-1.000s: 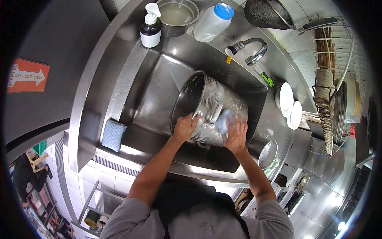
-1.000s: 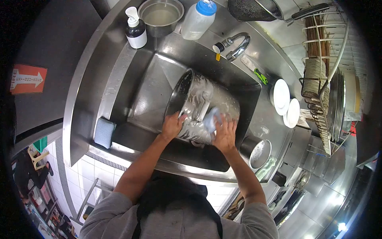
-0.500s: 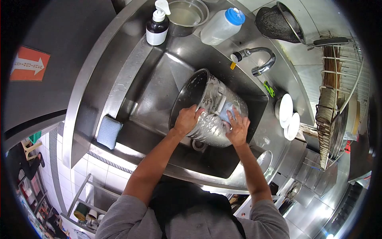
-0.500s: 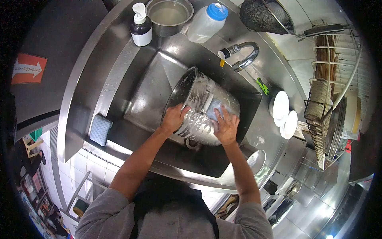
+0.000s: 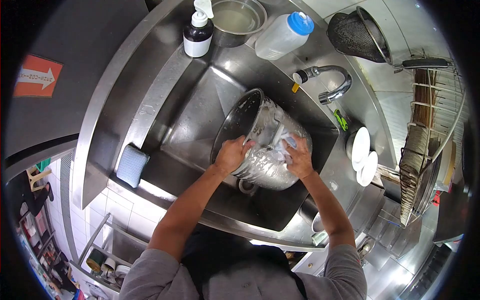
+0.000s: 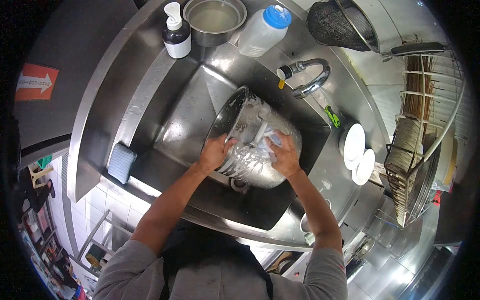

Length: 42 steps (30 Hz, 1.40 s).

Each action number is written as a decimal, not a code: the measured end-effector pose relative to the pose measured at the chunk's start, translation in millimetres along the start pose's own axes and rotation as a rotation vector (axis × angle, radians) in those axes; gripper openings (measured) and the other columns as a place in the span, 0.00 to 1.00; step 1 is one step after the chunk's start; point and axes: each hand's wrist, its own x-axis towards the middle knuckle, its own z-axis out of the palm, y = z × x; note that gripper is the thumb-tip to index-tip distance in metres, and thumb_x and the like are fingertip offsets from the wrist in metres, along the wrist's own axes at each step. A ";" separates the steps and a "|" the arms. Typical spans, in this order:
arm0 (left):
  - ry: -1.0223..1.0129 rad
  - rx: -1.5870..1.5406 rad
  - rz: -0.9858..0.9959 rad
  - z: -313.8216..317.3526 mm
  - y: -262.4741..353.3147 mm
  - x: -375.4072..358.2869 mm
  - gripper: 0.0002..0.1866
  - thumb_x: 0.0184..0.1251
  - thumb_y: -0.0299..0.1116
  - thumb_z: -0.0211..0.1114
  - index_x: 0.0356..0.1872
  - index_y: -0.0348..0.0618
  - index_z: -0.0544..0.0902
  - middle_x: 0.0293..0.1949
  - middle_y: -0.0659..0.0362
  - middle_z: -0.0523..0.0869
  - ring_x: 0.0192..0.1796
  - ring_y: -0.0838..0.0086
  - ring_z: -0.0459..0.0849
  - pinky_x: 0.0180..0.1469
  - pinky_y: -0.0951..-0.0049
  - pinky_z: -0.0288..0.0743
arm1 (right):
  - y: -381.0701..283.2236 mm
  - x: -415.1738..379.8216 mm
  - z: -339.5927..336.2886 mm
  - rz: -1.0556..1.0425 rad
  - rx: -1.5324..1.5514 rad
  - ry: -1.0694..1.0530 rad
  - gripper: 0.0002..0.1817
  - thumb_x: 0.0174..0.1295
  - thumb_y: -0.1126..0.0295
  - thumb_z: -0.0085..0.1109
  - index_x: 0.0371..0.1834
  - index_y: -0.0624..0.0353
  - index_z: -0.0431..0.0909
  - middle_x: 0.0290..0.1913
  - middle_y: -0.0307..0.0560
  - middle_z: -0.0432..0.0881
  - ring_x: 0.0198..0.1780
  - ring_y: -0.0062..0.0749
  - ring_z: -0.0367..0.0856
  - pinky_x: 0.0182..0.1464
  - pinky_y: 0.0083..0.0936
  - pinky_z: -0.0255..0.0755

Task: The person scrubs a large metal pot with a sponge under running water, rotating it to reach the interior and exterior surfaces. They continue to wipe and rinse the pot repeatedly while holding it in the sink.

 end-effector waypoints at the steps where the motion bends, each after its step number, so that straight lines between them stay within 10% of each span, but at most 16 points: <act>1: 0.002 -0.005 -0.004 -0.1 -0.5 -0.8 0.22 0.70 0.47 0.56 0.30 0.34 0.75 0.23 0.37 0.79 0.32 0.39 0.79 0.34 0.48 0.73 | 2.3 -1.9 4.2 0.017 0.063 0.084 0.21 0.38 0.74 0.65 0.41 0.55 0.83 0.59 0.55 0.72 0.59 0.54 0.69 0.57 0.43 0.65; 12: -0.023 -0.045 0.012 -4.1 -1.6 -25.7 0.19 0.70 0.44 0.58 0.37 0.33 0.78 0.27 0.37 0.80 0.34 0.39 0.79 0.34 0.50 0.73 | 8.0 -6.7 -9.9 -0.293 -0.039 -0.165 0.15 0.46 0.69 0.64 0.41 0.48 0.84 0.57 0.43 0.76 0.50 0.46 0.71 0.54 0.43 0.62; 16: -0.051 -0.025 -0.035 -6.0 0.1 -19.7 0.19 0.69 0.44 0.59 0.37 0.34 0.78 0.26 0.37 0.80 0.33 0.39 0.79 0.33 0.51 0.74 | -31.2 -11.9 16.3 0.080 -0.070 0.021 0.16 0.44 0.69 0.64 0.40 0.47 0.84 0.58 0.43 0.75 0.52 0.47 0.69 0.54 0.47 0.61; 42: 0.042 0.032 0.035 1.7 -4.6 -29.3 0.18 0.69 0.44 0.58 0.29 0.37 0.76 0.22 0.40 0.80 0.30 0.43 0.81 0.31 0.51 0.75 | -29.9 -30.3 9.9 -0.018 -0.092 0.012 0.23 0.37 0.75 0.65 0.43 0.49 0.84 0.61 0.43 0.74 0.51 0.43 0.70 0.53 0.39 0.62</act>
